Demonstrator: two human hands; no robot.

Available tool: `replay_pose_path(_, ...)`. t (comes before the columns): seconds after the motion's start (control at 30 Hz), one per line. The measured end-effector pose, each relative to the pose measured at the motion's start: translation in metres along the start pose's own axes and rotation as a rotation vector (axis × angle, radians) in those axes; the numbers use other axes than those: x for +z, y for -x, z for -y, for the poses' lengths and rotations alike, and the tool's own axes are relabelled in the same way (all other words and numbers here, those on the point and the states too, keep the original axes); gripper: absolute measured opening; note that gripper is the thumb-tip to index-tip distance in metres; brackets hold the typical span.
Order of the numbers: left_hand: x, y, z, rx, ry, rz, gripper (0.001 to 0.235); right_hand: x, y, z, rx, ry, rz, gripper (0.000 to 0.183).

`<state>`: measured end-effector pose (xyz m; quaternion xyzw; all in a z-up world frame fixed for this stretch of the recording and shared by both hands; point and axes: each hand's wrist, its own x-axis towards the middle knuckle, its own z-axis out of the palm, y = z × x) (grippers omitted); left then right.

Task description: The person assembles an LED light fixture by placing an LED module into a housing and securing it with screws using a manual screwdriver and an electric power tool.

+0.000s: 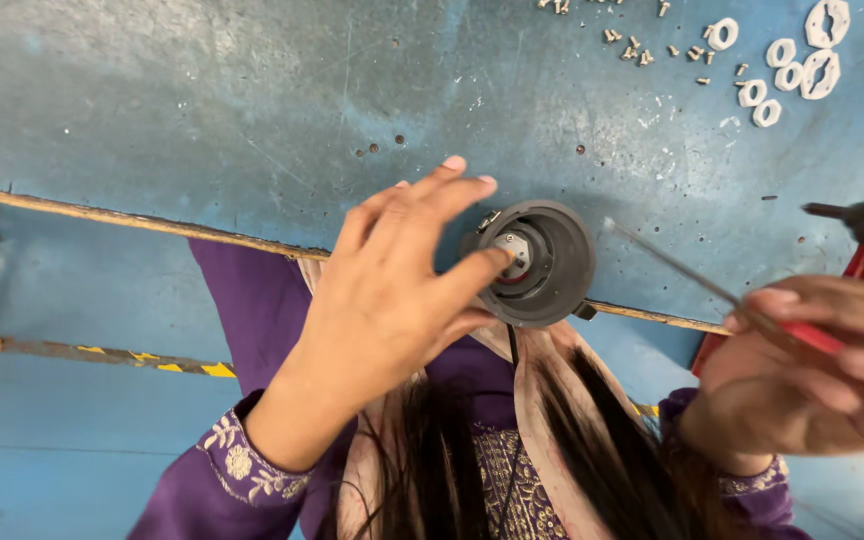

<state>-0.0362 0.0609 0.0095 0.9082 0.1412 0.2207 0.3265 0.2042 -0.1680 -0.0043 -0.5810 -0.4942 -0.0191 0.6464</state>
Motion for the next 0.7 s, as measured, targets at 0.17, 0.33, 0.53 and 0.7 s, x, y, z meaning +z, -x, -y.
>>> replay_pose_path(0.17,0.013,-0.017,-0.012,0.004,-0.272,0.067,0.018,0.013,-0.015,0.002,-0.013,-0.077,0.206,0.028)
replay_pose_path(0.33,0.024,-0.021,-0.018,-0.035,-0.335,0.123,0.018,0.055,-0.011,0.004,0.056,-0.069,0.314,0.035)
replay_pose_path(0.53,0.025,-0.017,-0.019,-0.064,-0.315,0.124,0.018,0.068,-0.010,0.009,0.153,0.005,0.353,0.034)
replay_pose_path(0.7,0.027,-0.016,-0.017,-0.071,-0.271,0.117,0.015,0.068,-0.008,0.012,0.151,0.030,0.385,0.035)
